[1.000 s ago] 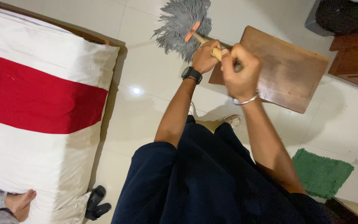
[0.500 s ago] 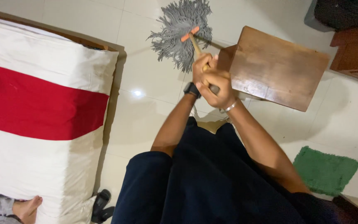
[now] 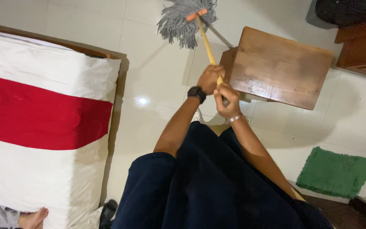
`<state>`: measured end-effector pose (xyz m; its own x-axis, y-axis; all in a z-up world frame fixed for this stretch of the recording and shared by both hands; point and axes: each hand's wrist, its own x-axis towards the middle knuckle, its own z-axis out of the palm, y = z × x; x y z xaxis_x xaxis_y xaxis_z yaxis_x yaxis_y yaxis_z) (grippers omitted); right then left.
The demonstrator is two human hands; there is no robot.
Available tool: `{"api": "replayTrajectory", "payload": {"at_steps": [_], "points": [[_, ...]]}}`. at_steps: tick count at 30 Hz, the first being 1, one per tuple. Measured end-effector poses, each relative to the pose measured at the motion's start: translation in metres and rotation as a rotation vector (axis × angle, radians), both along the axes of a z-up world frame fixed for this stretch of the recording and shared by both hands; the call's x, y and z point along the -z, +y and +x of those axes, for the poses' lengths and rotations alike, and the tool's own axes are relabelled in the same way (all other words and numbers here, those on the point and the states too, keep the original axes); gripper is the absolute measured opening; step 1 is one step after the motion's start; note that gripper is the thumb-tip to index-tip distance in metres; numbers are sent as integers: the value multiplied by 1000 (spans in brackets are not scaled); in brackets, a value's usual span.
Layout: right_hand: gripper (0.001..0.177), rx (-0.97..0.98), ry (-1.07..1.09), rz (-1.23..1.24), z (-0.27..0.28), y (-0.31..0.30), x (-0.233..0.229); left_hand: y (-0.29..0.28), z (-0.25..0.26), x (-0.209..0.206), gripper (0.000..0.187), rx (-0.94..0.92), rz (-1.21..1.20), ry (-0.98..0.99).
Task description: Mopping the tiled floor of a hotel room, including moving a small wooden board to clean underneath.
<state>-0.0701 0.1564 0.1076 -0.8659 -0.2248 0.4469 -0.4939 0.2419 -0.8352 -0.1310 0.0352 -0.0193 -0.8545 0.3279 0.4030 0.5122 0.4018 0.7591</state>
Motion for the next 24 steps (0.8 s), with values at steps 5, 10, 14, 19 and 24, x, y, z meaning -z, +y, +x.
{"api": "replayTrajectory", "payload": {"at_steps": [5,10,14,19,24], "points": [[43,-36,-81,18,14,4,-85,15,26,-32,29,87,128,-124],[42,-88,-129,-15,-7,13,-110,33,11,-41,33,62,195,-81],[41,-123,-39,29,-37,23,-70,39,-27,17,37,93,209,-11],[40,-134,13,-37,-90,37,-13,40,-72,33,21,-12,126,-138],[36,-106,19,-89,-130,92,21,91,-105,8,24,-140,129,-120]]}}
